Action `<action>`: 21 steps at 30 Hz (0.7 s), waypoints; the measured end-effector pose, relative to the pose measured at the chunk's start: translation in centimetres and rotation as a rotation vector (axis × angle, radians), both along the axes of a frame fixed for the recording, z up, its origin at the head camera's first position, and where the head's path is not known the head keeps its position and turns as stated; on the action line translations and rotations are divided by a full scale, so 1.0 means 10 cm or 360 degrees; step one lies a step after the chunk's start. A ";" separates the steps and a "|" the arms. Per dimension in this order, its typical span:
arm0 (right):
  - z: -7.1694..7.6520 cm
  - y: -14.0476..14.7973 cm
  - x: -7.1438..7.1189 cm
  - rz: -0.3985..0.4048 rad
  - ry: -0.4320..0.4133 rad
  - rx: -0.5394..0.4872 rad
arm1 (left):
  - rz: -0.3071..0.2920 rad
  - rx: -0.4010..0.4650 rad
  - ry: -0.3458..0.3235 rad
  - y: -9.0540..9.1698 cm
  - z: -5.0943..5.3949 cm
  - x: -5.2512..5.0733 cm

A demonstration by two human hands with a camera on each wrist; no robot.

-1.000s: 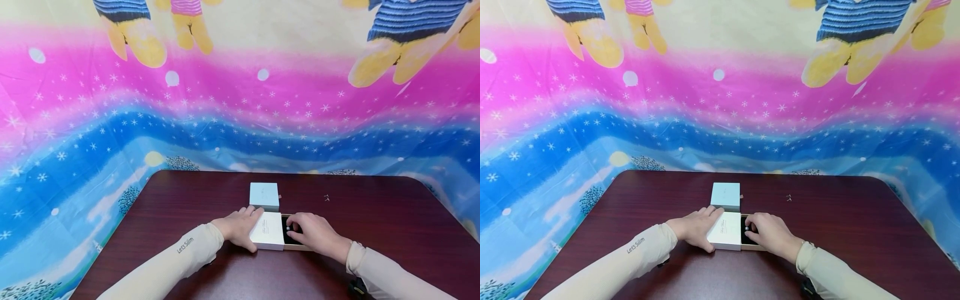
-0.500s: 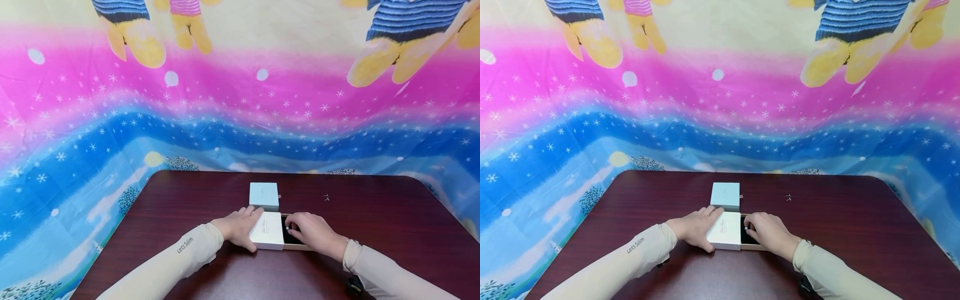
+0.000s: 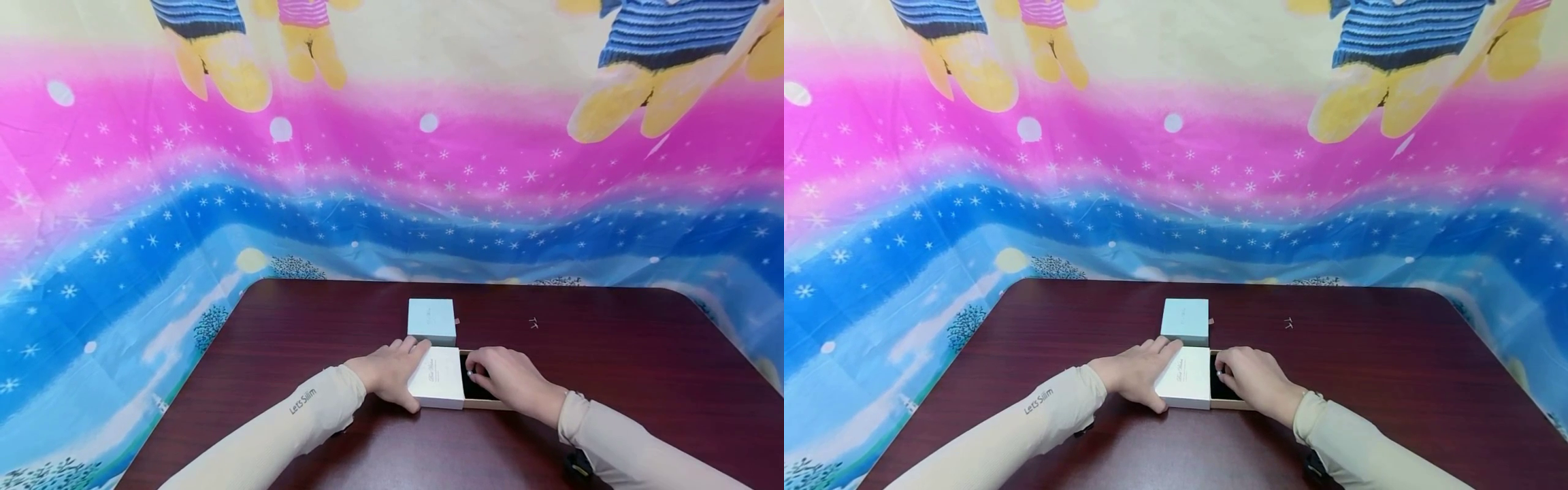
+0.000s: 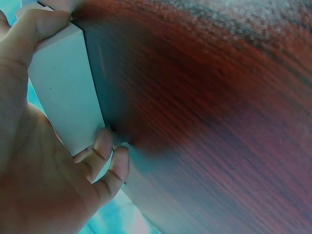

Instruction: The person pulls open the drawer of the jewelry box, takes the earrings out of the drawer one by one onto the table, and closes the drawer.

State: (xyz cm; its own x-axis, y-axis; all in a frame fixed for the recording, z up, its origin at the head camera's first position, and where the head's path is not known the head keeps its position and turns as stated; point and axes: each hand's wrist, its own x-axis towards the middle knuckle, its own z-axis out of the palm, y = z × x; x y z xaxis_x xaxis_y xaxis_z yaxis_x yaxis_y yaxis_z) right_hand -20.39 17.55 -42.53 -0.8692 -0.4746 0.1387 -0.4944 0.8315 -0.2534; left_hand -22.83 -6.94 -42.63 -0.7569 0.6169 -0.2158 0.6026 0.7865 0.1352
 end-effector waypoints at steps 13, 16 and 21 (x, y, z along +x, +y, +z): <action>0.01 0.00 0.00 -0.0014 -0.0023 -0.0016 | 0.0008 -0.0002 -0.0007 0.00 -0.01 -0.01; 0.02 0.00 0.00 -0.0014 -0.0028 -0.0027 | 0.0007 -0.0006 -0.0002 0.00 -0.01 -0.01; 0.02 0.00 0.00 -0.0011 -0.0026 -0.0036 | 0.0006 -0.0011 0.0006 -0.01 -0.01 -0.02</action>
